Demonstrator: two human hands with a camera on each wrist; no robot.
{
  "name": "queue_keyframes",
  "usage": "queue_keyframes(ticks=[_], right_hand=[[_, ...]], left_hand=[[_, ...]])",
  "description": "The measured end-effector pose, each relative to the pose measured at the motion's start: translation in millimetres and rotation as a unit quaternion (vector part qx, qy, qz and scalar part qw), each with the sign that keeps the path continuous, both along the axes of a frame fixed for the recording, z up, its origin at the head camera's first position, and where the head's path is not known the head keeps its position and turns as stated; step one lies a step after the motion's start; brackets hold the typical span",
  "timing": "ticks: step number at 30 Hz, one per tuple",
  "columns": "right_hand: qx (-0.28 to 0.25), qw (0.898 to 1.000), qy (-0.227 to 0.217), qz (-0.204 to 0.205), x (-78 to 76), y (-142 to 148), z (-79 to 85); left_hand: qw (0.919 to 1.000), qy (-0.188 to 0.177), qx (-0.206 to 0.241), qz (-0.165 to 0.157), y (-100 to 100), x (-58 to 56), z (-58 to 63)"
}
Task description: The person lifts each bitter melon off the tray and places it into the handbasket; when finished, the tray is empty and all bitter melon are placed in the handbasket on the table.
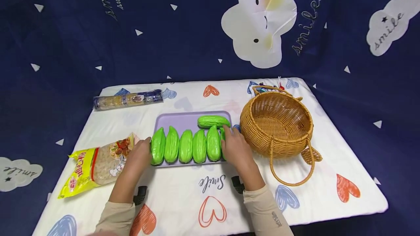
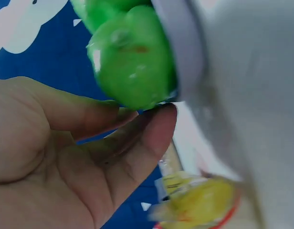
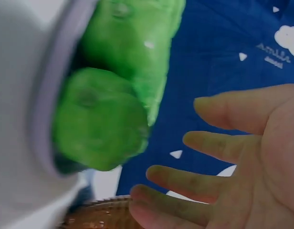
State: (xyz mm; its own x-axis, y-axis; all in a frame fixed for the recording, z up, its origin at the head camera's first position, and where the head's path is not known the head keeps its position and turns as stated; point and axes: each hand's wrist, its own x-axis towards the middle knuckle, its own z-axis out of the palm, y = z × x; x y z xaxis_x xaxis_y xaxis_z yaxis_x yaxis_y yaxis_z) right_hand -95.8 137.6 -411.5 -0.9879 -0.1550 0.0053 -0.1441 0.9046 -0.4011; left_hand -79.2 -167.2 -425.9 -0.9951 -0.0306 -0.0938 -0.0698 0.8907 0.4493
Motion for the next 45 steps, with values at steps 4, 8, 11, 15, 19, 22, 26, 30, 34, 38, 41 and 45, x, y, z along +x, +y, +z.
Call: queue_keyframes(ticks=[4, 8, 11, 15, 19, 22, 26, 30, 34, 38, 41, 45], right_hand=[[0.001, 0.999, -0.032, 0.009, 1.6, 0.9, -12.1], [0.008, 1.000, -0.022, 0.016, 3.1, 0.5, -20.5], [0.004, 1.000, -0.012, 0.012, 4.4, 0.3, -24.0], [-0.005, 1.000, -0.014, 0.008, 5.3, 0.3, -26.6], [-0.014, 1.000, -0.019, 0.002, 7.0, 0.0, -27.0], [-0.023, 0.999, -0.023, -0.004, 9.4, 0.0, -26.8], [-0.034, 0.999, -0.024, -0.008, 13.6, 0.2, -26.5], [-0.042, 0.999, -0.020, -0.016, 18.6, 1.9, -21.5], [-0.051, 0.998, 0.013, -0.017, 22.1, 3.7, -5.3], [-0.070, 0.994, 0.084, -0.013, 22.9, 8.1, 19.4], [-0.086, 0.985, 0.147, -0.025, 21.3, 15.4, 39.1], [-0.095, 0.968, 0.222, -0.067, 13.9, 31.1, 58.5]], left_hand=[[0.9998, -0.008, 0.013, 0.010, -4.0, 0.3, -8.3], [0.9993, -0.015, 0.030, 0.015, -8.1, 1.9, -12.4], [0.9991, -0.022, 0.033, 0.012, -9.6, 4.0, -13.6], [0.9993, -0.007, 0.033, 0.014, -11.0, 5.1, -15.9], [0.9989, 0.024, 0.035, 0.016, -12.9, 4.8, -18.9], [0.9988, 0.034, 0.032, 0.014, -13.1, 4.9, -19.3], [0.9990, 0.030, 0.030, 0.016, -13.0, 6.3, -18.5], [0.9988, 0.029, 0.034, 0.021, -13.6, 7.1, -18.5], [0.9984, 0.036, 0.038, 0.021, -13.8, 5.9, -16.4], [0.9983, 0.040, 0.039, 0.019, -13.7, 6.8, -14.4], [0.9983, 0.039, 0.039, 0.016, -13.7, 8.2, -15.6], [0.9980, 0.041, 0.046, 0.016, -13.1, 9.6, -18.1]])
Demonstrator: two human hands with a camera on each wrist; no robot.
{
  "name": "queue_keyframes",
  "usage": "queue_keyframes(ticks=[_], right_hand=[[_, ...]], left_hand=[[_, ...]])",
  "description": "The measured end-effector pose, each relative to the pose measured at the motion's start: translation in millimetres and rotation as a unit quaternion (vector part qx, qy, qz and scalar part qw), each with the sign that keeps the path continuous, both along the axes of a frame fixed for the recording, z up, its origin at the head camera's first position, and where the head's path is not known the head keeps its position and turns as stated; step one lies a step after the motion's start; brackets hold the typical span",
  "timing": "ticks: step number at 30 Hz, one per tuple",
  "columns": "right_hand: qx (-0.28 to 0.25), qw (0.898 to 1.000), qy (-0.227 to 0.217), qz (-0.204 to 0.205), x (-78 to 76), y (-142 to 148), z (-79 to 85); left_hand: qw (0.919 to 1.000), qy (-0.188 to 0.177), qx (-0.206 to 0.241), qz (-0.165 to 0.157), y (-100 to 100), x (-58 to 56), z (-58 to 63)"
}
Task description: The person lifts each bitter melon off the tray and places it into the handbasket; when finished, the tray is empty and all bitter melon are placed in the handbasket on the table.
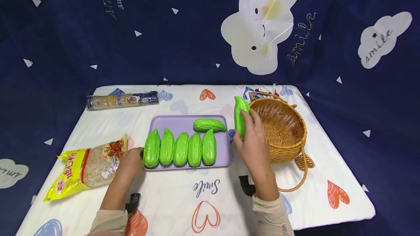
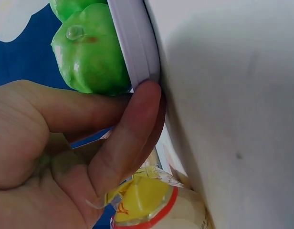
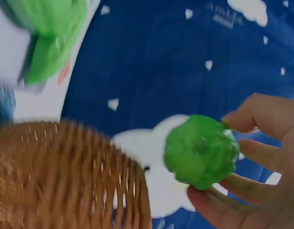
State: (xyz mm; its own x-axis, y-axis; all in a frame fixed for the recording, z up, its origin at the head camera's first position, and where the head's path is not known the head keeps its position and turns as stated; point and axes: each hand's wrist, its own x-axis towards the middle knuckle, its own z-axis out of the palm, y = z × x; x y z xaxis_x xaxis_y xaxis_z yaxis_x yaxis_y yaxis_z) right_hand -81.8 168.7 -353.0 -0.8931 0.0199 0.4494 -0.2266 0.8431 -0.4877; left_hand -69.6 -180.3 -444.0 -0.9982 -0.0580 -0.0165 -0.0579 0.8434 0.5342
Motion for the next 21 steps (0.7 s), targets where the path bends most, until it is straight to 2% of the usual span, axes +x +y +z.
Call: queue_keyframes(ticks=[3, 6, 10, 15, 21], right_hand=[[-0.004, 0.999, 0.036, -0.034, -8.6, 13.7, 5.6], [0.000, 0.997, 0.041, -0.061, -16.7, 26.2, 5.6], [0.018, 0.996, -0.002, -0.082, -23.2, 37.1, 0.5], [0.028, 0.993, -0.073, -0.085, -25.7, 44.3, -8.6], [0.021, 0.991, -0.112, -0.074, -28.6, 51.1, -10.3]], left_hand=[[1.0000, 0.004, 0.004, 0.003, 0.3, 0.5, -1.1], [1.0000, 0.007, 0.003, 0.004, 0.2, 0.2, -2.3], [1.0000, 0.004, 0.002, 0.006, -0.1, -0.3, -3.5], [1.0000, 0.006, 0.003, 0.007, -0.3, 0.0, -5.0], [0.9999, 0.010, 0.004, 0.005, -0.2, -0.4, -4.4]])
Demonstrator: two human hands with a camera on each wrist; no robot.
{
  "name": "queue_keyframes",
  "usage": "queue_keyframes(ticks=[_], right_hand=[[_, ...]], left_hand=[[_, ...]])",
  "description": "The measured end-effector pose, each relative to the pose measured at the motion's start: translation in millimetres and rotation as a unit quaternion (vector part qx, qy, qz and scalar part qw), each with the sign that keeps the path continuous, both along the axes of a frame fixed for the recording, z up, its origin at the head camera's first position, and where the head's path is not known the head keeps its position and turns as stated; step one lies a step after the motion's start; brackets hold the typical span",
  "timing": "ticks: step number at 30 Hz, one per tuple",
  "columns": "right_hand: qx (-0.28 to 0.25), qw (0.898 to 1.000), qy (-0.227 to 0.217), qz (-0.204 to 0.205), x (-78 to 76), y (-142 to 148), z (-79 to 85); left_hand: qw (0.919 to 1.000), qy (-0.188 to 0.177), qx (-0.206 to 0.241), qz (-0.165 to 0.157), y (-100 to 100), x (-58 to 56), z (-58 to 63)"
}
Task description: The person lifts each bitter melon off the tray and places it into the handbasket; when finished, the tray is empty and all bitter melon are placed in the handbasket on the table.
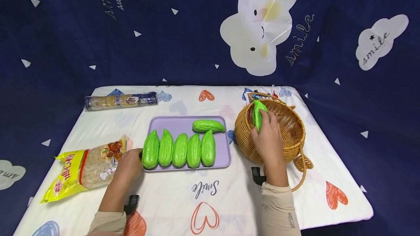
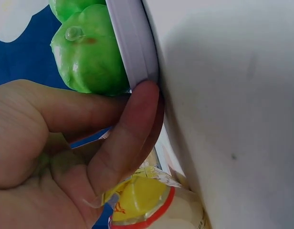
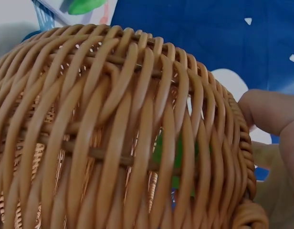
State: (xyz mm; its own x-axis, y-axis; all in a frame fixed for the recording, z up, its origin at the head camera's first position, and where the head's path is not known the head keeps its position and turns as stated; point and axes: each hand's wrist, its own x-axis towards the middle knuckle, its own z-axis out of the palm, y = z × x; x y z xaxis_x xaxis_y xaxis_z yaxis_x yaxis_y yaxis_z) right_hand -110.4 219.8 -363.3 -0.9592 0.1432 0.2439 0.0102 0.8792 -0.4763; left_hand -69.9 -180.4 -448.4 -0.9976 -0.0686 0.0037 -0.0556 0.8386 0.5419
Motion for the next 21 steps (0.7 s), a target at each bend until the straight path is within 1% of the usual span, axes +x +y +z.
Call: queue_keyframes(ticks=[6, 11, 21], right_hand=[[-0.005, 0.999, -0.031, 0.011, -1.7, 2.4, 2.8], [-0.007, 0.999, -0.032, 0.015, -1.9, 2.9, 3.7], [-0.010, 0.999, -0.033, 0.018, -0.5, 3.3, 3.3]], left_hand=[[1.0000, 0.000, 0.005, 0.001, 0.0, -0.2, 0.1], [1.0000, 0.005, 0.003, 0.000, 0.4, -0.7, 1.5], [1.0000, -0.006, 0.004, 0.002, 0.3, -1.3, 0.5]])
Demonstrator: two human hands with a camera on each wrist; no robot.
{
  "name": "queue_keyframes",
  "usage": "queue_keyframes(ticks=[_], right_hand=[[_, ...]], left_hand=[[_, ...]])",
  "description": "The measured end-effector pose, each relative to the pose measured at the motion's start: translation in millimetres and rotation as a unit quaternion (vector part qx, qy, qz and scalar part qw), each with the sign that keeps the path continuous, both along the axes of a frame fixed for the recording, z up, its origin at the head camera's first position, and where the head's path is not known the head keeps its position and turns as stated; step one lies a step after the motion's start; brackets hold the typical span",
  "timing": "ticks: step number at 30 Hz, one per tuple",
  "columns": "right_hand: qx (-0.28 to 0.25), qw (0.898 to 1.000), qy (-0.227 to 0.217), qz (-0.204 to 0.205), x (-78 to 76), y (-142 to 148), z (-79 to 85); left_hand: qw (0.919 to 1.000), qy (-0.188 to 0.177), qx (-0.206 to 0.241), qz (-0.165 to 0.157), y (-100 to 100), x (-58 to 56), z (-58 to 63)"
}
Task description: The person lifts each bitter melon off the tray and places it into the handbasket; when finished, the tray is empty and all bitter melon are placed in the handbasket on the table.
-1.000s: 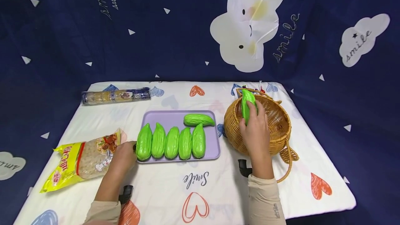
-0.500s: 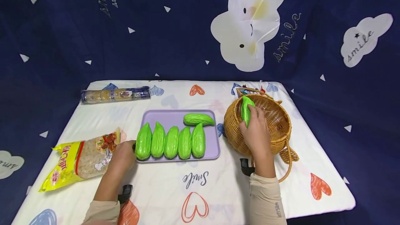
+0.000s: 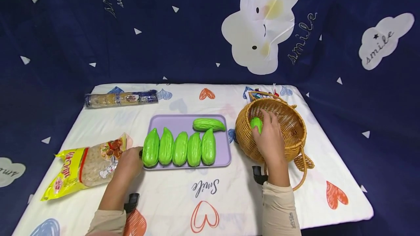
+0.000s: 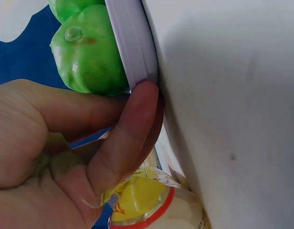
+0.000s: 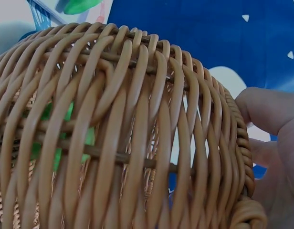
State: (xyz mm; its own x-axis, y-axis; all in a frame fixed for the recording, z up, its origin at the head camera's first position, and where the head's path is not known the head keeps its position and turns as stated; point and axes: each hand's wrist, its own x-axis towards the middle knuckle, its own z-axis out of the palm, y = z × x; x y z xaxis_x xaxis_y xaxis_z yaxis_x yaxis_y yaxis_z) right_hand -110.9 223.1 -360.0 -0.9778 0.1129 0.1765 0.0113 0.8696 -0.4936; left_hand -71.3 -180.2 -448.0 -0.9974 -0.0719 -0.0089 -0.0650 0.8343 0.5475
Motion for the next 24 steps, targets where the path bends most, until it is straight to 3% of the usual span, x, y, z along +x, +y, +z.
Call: queue_keyframes(ticks=[4, 7, 10, 12, 17, 24], right_hand=[[0.002, 0.999, 0.038, -0.003, 0.7, -3.1, -3.0], [-0.003, 0.995, 0.103, 0.005, 4.4, -11.3, -4.7], [-0.019, 0.986, 0.162, 0.041, 12.9, -27.8, -5.2], [-0.028, 0.980, 0.178, 0.081, 20.5, -41.2, -7.1], [-0.010, 0.982, 0.106, 0.154, 31.4, -67.5, -23.9], [0.034, 0.985, -0.013, 0.167, 31.1, -81.7, -57.1]], left_hand=[[1.0000, 0.001, 0.000, -0.001, -0.5, -0.7, -1.3], [1.0000, 0.001, -0.001, 0.000, 0.2, -0.6, -1.2], [1.0000, 0.000, -0.001, 0.001, 0.8, -0.1, -0.7], [1.0000, -0.002, -0.002, 0.000, 1.0, 0.4, -0.5], [0.9999, -0.009, -0.005, 0.002, 1.0, 0.4, 0.4], [0.9999, -0.009, -0.010, -0.001, 1.1, -1.0, 1.1]])
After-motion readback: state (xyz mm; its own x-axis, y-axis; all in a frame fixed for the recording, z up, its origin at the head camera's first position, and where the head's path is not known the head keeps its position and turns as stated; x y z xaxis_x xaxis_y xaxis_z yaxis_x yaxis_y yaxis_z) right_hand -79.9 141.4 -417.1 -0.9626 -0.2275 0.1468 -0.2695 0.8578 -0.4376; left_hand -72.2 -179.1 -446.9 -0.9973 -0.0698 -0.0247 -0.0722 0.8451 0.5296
